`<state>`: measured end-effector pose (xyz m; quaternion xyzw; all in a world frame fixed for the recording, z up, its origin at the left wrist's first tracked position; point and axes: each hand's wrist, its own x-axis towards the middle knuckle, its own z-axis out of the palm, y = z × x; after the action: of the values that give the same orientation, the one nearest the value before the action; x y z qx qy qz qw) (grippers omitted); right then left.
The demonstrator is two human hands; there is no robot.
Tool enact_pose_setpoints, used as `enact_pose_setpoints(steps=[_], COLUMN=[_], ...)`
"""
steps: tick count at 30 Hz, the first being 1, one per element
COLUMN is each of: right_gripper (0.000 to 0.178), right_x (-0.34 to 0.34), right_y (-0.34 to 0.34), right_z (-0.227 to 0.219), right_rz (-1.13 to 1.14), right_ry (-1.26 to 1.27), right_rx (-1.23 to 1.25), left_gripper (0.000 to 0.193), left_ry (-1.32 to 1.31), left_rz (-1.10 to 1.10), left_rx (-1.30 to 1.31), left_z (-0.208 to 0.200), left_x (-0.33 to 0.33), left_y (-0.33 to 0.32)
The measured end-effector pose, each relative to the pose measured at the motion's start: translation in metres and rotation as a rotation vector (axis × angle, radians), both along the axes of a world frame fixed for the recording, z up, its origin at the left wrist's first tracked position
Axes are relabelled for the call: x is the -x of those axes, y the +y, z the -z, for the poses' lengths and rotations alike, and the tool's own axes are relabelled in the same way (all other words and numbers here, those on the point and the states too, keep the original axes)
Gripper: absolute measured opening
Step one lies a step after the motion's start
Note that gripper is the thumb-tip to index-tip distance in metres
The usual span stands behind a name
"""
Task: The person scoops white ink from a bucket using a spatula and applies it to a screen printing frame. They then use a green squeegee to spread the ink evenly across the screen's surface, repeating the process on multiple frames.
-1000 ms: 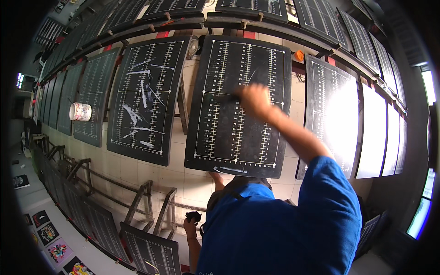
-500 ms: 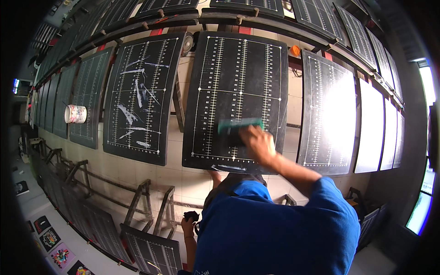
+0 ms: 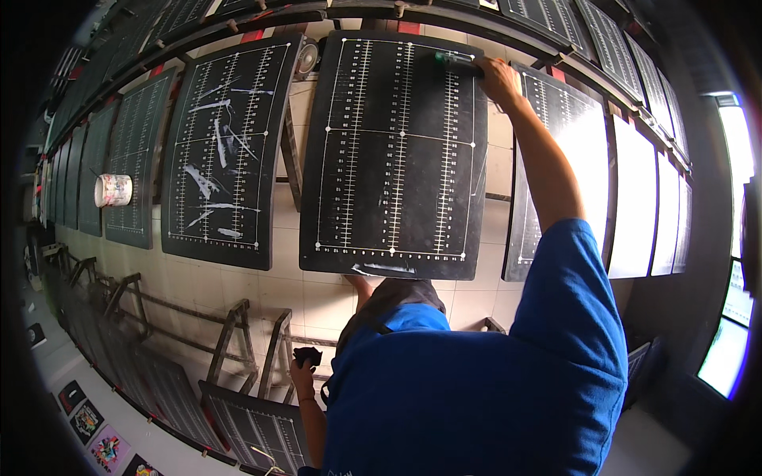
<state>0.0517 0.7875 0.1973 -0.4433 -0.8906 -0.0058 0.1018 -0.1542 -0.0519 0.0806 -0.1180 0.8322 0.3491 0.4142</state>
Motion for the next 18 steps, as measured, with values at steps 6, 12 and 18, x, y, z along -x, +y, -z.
enact_pose_setpoints(steps=[6,12,18], right_gripper=[0.033,0.044,0.043], right_x=[-0.050,-0.088,-0.067], right_y=[-0.135,-0.326,-0.464], right_z=[0.003,-0.023,-0.051], right_rz=[-0.017,0.100,0.404], right_ry=[0.081,0.129,0.029], right_rx=[0.090,0.178,0.261], left_gripper=[0.021,0.029,0.030], left_ry=[-0.139,-0.158,-0.144], left_rz=[0.117,0.323,0.461], left_rx=[-0.014,-0.047,-0.130], left_z=[0.017,0.072,0.121], left_x=[0.022,0.071,0.129], left_y=[-0.016,-0.014,0.034])
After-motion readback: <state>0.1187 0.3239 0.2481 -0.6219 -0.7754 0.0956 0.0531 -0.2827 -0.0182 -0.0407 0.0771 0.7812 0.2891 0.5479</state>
